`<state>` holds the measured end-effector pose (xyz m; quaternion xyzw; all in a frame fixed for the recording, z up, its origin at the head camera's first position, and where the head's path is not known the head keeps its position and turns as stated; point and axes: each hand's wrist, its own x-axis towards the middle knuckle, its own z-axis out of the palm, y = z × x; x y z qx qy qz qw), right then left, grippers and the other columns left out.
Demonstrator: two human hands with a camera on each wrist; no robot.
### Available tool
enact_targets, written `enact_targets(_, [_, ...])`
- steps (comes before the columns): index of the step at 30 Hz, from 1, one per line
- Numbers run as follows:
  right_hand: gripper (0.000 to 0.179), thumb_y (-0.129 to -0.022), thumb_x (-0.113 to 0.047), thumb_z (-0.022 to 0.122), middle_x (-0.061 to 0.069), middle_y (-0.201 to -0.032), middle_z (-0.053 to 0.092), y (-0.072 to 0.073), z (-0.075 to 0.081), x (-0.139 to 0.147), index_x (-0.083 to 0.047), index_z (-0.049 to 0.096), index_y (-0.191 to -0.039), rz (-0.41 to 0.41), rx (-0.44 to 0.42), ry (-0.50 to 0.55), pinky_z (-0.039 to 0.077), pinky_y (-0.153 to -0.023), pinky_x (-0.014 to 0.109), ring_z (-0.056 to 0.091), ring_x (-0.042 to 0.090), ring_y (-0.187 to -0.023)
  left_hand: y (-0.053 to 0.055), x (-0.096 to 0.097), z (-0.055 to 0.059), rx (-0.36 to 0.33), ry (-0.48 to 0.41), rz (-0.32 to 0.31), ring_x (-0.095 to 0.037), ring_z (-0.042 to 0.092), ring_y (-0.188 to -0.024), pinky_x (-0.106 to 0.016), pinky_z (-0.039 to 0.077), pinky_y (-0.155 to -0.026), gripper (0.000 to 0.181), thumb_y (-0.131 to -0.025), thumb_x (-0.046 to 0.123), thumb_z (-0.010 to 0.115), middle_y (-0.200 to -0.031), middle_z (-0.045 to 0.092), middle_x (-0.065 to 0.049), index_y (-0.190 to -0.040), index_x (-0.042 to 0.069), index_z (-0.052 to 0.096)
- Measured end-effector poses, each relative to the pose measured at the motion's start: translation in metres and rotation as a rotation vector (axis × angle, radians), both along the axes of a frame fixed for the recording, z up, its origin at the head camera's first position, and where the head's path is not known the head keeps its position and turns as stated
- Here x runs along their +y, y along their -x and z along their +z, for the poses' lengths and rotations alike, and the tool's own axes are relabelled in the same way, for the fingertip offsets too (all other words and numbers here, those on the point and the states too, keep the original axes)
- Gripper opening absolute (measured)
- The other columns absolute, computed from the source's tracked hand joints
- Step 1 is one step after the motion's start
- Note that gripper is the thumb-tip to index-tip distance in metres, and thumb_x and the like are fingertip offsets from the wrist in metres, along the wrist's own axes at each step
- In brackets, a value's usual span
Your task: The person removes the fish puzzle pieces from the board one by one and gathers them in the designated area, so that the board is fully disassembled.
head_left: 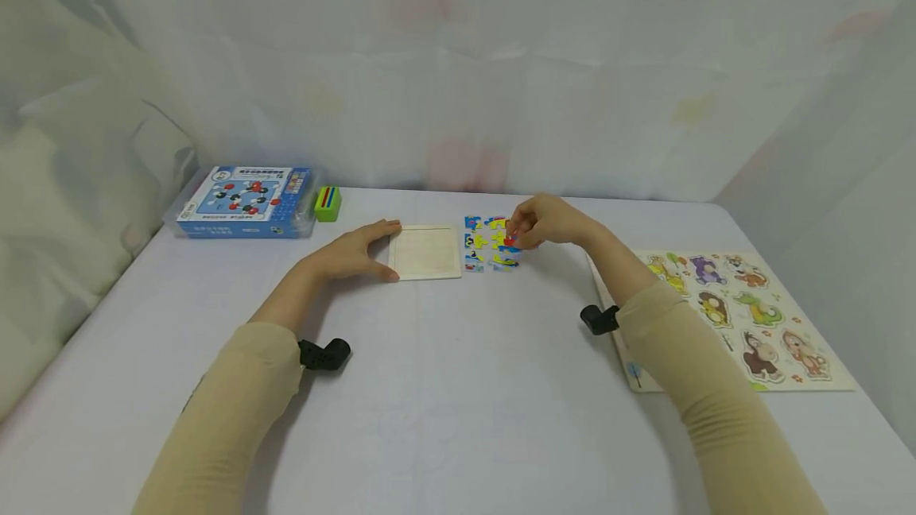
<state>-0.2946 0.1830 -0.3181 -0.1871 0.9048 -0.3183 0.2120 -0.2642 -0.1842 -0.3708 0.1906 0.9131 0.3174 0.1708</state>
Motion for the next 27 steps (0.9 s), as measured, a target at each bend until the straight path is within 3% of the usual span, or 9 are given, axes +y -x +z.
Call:
enact_targets(5, [0.02, -0.085, -0.007, 0.07, 0.001, -0.082, 0.059, 0.0, -0.002, 0.012, -0.005, 0.07, -0.105, 0.002, -0.041, -0.008, 0.057, -0.078, 0.028, 0.061, 0.016, -0.08, -0.001, -0.001, 0.0, -0.003, 0.0, 0.0, -0.031, 0.004, -0.158, -0.055, 0.007, -0.128, 0.101, -0.078, 0.039, 0.081, -0.169, 0.013, -0.005, -0.158, 0.013, 0.025])
enact_targets(20, [0.02, -0.085, -0.004, 0.07, 0.001, -0.082, 0.065, -0.002, -0.002, 0.026, -0.001, 0.071, -0.105, 0.061, -0.109, -0.036, 0.058, -0.077, 0.03, 0.062, 0.013, -0.076, -0.001, -0.002, -0.001, 0.001, 0.004, -0.005, -0.031, 0.005, -0.158, -0.054, 0.008, -0.128, 0.102, -0.078, 0.04, 0.081, -0.169, 0.014, -0.006, -0.158, 0.013, 0.024])
enact_targets(27, [0.023, -0.085, -0.006, 0.072, 0.001, -0.084, 0.066, -0.003, -0.006, 0.027, -0.003, 0.072, -0.108, 0.026, -0.109, -0.072, 0.058, -0.078, 0.03, 0.063, 0.014, -0.077, -0.001, -0.001, -0.001, -0.001, 0.012, 0.002, -0.031, 0.005, -0.158, -0.054, 0.007, -0.128, 0.102, -0.078, 0.041, 0.081, -0.169, 0.014, -0.006, -0.158, 0.014, 0.024])
